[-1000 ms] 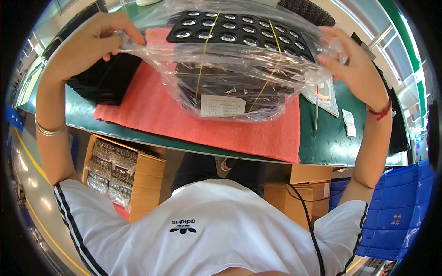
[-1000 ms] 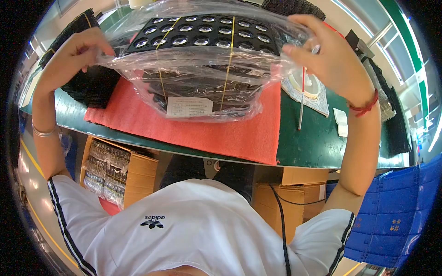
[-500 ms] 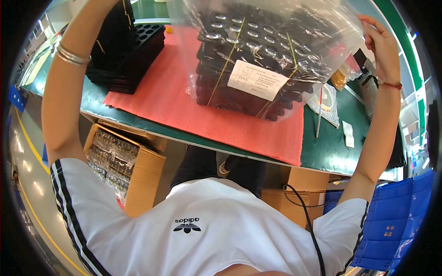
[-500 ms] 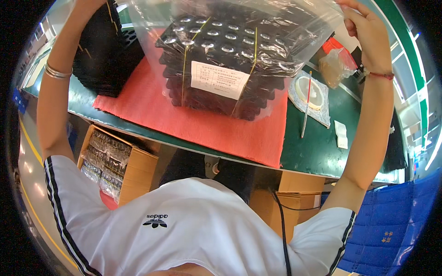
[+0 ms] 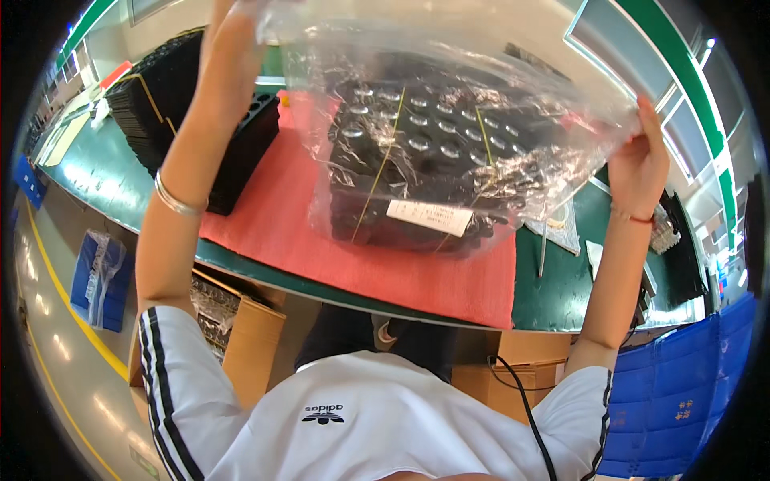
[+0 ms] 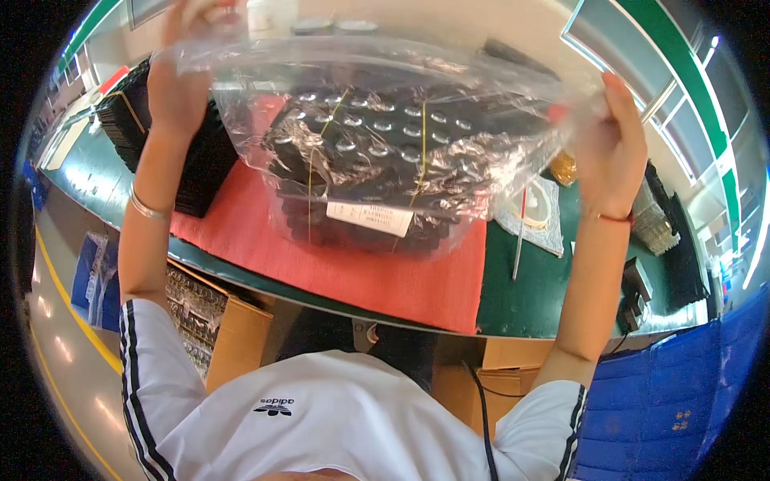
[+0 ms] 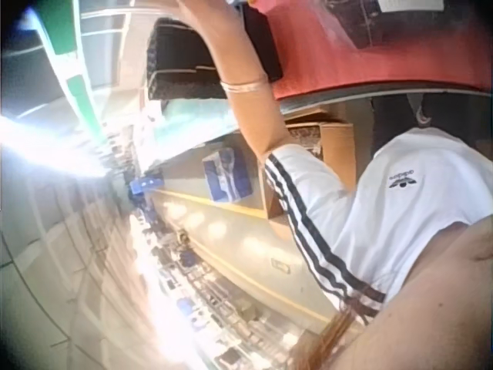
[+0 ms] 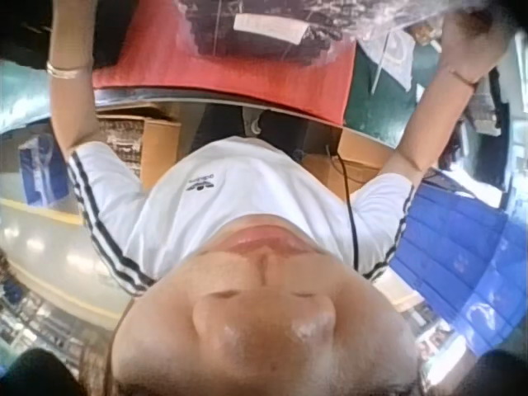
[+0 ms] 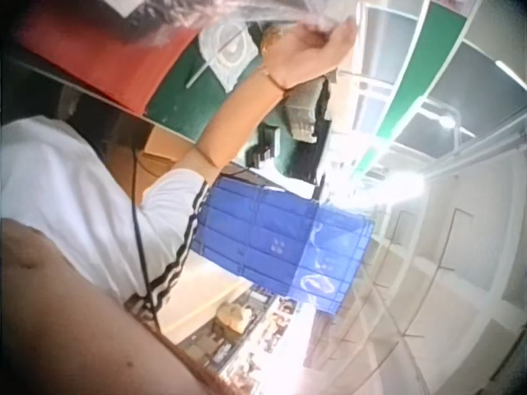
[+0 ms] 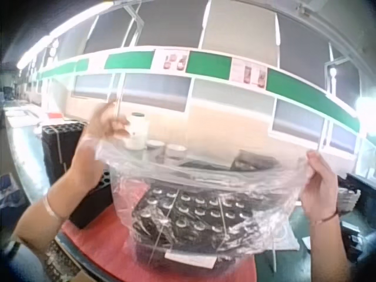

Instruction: Bundling stacks of lens trays with rubber bands and placing them in a plastic bag.

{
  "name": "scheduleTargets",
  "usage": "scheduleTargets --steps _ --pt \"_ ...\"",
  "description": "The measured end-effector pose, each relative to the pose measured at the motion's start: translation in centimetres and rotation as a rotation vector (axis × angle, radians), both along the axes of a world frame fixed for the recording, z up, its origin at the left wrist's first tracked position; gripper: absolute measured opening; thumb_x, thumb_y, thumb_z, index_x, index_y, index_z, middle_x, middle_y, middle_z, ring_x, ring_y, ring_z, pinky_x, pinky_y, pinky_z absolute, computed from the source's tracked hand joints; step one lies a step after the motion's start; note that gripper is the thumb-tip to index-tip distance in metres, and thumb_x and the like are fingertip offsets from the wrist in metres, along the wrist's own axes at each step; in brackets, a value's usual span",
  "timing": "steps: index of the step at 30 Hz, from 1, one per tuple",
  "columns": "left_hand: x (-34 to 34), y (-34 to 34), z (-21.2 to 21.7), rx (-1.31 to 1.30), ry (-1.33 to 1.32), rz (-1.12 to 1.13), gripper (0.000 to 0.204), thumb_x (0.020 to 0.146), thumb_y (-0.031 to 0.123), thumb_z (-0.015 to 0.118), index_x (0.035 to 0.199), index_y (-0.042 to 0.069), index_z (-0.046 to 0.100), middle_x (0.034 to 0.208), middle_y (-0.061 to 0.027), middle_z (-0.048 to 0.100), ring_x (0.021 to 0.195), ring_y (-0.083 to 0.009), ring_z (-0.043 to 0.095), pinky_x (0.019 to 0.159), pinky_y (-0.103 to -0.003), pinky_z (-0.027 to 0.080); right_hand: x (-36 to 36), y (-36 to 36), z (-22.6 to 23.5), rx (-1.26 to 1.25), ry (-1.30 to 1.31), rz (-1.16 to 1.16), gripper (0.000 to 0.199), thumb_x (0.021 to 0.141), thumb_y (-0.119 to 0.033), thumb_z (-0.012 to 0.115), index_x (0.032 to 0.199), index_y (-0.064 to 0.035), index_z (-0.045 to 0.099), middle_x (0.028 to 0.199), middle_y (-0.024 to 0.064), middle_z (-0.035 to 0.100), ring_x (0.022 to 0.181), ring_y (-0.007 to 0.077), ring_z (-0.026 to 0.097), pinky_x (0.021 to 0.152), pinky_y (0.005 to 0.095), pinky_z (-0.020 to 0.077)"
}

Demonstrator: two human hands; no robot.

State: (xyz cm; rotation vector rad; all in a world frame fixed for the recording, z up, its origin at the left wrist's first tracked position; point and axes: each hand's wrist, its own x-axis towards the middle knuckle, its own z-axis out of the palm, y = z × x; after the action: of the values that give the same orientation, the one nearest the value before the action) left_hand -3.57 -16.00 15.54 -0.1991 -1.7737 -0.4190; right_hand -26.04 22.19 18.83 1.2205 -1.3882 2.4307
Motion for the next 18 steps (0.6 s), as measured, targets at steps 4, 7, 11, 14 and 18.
scheduleTargets --steps 4,7,11,14,18 --pt "0.0 -0.1 -4.1 0.422 -0.494 -1.116 0.081 0.083 0.035 0.066 0.145 0.007 0.023 0.140 -0.0105 0.043 0.129 -0.0221 0.040 0.103 -0.035 0.039 -0.4 0.0 -3.3 -0.134 -0.105 0.444 0.053 0.091 -0.038 0.055 0.128 -0.0011 0.047 0.124 0.0122 0.053 0.110 0.0289 0.053 0.096 0.0462 0.0419" --pt "-0.5 -0.7 -5.8 0.313 -0.666 -0.707 0.085 0.080 0.040 0.070 0.144 0.005 0.026 0.143 -0.0093 0.040 0.130 -0.0202 0.037 0.103 -0.034 0.037 0.2 -2.1 -5.7 0.149 -0.047 0.561 0.079 0.086 -0.052 0.057 0.140 -0.0016 0.031 0.133 0.0152 0.048 0.123 0.0282 0.044 0.102 0.0438 0.0367" --pt "-1.2 3.2 -2.9 0.302 -0.791 -0.490 0.045 0.086 0.032 0.066 0.119 0.002 0.060 0.114 -0.0042 0.062 0.097 -0.0085 0.056 0.083 -0.025 0.047 3.1 -5.4 -7.0 0.464 0.387 0.159 0.053 0.094 -0.032 0.054 0.133 0.0012 0.042 0.126 0.0142 0.055 0.116 0.0241 0.051 0.097 0.0389 0.0410" --pt "-2.2 3.8 -4.0 0.225 -0.476 -0.354 0.027 0.094 0.022 0.055 0.091 0.000 0.071 0.085 -0.0024 0.068 0.077 -0.0070 0.060 0.072 -0.023 0.049 4.9 -6.4 -5.9 0.522 0.178 0.033 0.032 0.096 -0.019 0.050 0.117 0.0032 0.057 0.110 0.0129 0.064 0.104 0.0219 0.059 0.092 0.0348 0.0443" --pt "-2.5 4.1 -3.5 0.335 -0.423 -0.208 0.028 0.095 0.021 0.055 0.087 -0.002 0.069 0.081 -0.0031 0.067 0.075 -0.0092 0.061 0.071 -0.023 0.049 4.3 -8.9 -5.0 0.248 0.133 0.038 0.028 0.095 -0.019 0.053 0.101 0.0056 0.064 0.099 0.0143 0.068 0.093 0.0215 0.063 0.089 0.0323 0.0469"
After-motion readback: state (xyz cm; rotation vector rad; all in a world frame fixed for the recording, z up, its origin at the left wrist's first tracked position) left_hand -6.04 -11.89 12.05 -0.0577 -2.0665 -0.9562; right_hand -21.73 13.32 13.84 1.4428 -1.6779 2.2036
